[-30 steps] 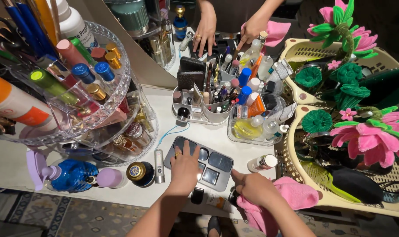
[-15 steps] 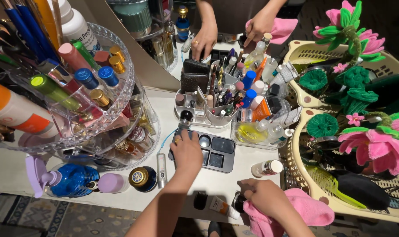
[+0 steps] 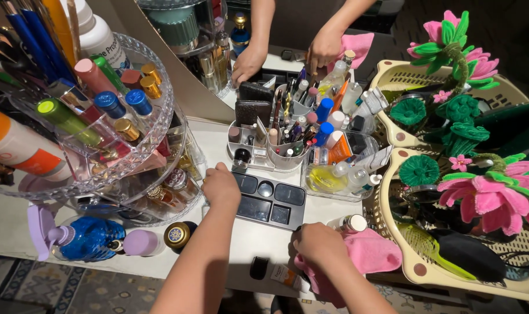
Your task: Cleaning and organizing a makeup vanity desk using a cloth and cleaning solution.
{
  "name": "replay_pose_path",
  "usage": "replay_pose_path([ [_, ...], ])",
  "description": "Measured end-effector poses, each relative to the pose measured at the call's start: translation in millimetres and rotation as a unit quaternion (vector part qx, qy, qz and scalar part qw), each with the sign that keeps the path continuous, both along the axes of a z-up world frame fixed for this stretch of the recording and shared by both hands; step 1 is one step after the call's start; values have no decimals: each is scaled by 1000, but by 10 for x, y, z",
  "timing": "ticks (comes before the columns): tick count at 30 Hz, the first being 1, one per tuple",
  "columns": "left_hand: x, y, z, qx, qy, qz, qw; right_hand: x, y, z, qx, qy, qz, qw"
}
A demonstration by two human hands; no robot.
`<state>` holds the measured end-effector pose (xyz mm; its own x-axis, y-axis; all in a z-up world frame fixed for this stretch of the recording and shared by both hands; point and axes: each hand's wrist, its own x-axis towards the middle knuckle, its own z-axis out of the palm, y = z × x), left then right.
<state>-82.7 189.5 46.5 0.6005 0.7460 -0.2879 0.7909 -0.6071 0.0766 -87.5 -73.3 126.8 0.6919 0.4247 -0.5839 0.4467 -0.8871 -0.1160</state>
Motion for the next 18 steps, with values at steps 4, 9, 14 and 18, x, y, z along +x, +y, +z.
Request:
replay_pose_path([
  [4, 20, 115, -290, -2, -29, 12, 1000, -44, 67, 3, 40, -44, -28, 998],
  [9, 11, -28, 173, -10, 16, 9, 1000, -62, 152, 72, 46, -33, -54, 997],
  [14, -45, -119, 333, 23, 30, -47, 998, -14, 184, -105, 28, -60, -46, 997],
  [18, -214, -155, 456, -32, -3, -16, 999, 27, 217, -142, 21, -54, -48, 997],
])
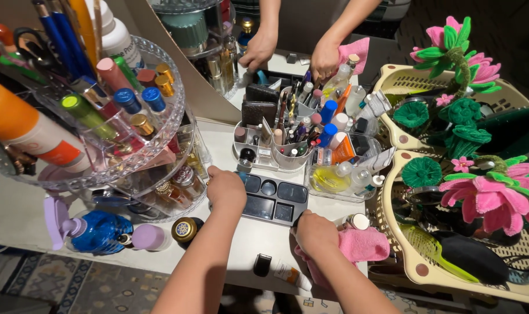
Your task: Cleaning and organizing a makeup vanity desk using a cloth and cleaning solution.
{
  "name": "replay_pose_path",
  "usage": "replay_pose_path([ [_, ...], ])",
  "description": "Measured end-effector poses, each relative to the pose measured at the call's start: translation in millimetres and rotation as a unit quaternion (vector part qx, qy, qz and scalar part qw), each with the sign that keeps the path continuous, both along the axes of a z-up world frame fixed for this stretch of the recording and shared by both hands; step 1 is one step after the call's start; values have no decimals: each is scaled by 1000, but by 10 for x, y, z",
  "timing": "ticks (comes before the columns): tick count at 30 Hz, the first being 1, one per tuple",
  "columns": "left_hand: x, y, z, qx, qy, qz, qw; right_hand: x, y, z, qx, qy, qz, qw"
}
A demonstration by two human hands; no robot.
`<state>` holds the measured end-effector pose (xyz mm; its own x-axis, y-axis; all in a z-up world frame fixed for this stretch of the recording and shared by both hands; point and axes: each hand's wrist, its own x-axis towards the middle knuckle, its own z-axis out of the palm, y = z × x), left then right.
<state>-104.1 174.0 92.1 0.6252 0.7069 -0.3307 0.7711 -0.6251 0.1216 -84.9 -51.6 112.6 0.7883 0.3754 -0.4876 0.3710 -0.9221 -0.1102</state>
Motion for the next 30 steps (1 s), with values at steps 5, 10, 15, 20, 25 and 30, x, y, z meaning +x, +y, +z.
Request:
replay_pose_path([
  [5, -189, -83, -91, -37, -32, -20, 999, 21, 51, 60, 1, 2, -11, 1000],
  [10, -478, -297, -179, -5, -40, -121, 992, -64, 86, 185, 7, -33, 25, 999],
  [15, -695, -418, -390, 7, -2, -190, 982, -58, 76, 92, 39, -65, 122, 990],
  [20, -815, -499, -111, -60, 8, -136, 989, -37, 98, 51, 25, -55, 176, 983],
  [25, -718, -454, -646, -313, -109, 61, 942, -38, 111, -60, 22, -56, 176, 983],
  [30, -665, -537, -797, -616, -212, 302, 696, -76, 126, 9, 28, -63, 186, 980],
])
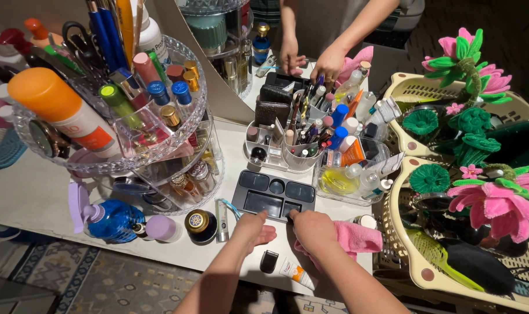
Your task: Cleaning and organizing a makeup vanity desk using a cloth and cleaning solution.
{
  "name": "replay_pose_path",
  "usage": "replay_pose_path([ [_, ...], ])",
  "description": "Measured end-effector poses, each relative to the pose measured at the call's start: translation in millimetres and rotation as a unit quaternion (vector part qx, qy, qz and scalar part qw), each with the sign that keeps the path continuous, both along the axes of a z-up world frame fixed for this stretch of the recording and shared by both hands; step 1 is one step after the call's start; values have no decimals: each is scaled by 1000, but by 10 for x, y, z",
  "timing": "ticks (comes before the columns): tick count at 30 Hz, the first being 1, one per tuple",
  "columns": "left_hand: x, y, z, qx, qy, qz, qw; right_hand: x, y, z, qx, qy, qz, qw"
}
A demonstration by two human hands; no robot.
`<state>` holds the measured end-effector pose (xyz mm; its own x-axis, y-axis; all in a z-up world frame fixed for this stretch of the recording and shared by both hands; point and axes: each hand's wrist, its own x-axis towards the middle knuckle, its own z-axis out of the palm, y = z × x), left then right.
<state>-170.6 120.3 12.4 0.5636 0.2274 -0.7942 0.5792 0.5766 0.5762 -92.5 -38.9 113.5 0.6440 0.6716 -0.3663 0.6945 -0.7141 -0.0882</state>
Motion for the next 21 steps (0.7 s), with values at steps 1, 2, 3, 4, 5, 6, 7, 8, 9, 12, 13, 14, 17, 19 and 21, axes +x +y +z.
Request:
replay_pose_path([
  [1, 3, -42, 88, 15, 12, 12, 1000, -22, 7, 44, 1, 7, -5, 1000],
  [2, -3, -81, 176, 30, 25, 25, 999, -50, 17, 85, 2, 15, -9, 1000],
  [3, -6, -87, 191, 30, 25, 26, 999, -62, 27, 80, 2, 15, -8, 1000],
  [4, -2, -116, 202, 38, 23, 25, 999, -71, 16, 74, 15, 10, -5, 1000],
  [5, 5, -147, 215, 45, 22, 24, 998, -78, 2, 69, 28, 6, -3, 1000],
  [6, 22, -138, 153, 46, 21, 23, 998, -83, -8, 70, 29, 5, -4, 1000],
  [7, 41, -130, 93, 44, 17, 32, 998, -87, -18, 71, 34, -5, 1, 999],
  [8, 55, -130, 30, 42, 15, 41, 998, -95, -36, 71, 39, -14, 5, 999],
  [9, 53, -116, 28, 42, 14, 40, 998, -142, -59, 212, 39, -14, 4, 999],
  [12, 37, -52, 69, 43, 20, 37, 998, -235, -137, 559, 71, 4, -42, 997],
  [13, 20, -28, 109, 48, 11, 30, 998, -236, -178, 622, 129, -1, -67, 989],
  [14, 4, -14, 147, 52, 2, 21, 998, -240, -231, 686, 186, -6, -93, 978],
  [17, -55, -4, 293, 50, -4, 13, 999, -221, -387, 832, 236, 33, -163, 957],
  [19, -67, -3, 489, 60, -3, -2, 998, -197, -428, 960, 197, 45, -190, 961],
  [21, -68, 9, 594, 68, -1, -14, 998, -181, -463, 1088, 156, 58, -215, 962],
])
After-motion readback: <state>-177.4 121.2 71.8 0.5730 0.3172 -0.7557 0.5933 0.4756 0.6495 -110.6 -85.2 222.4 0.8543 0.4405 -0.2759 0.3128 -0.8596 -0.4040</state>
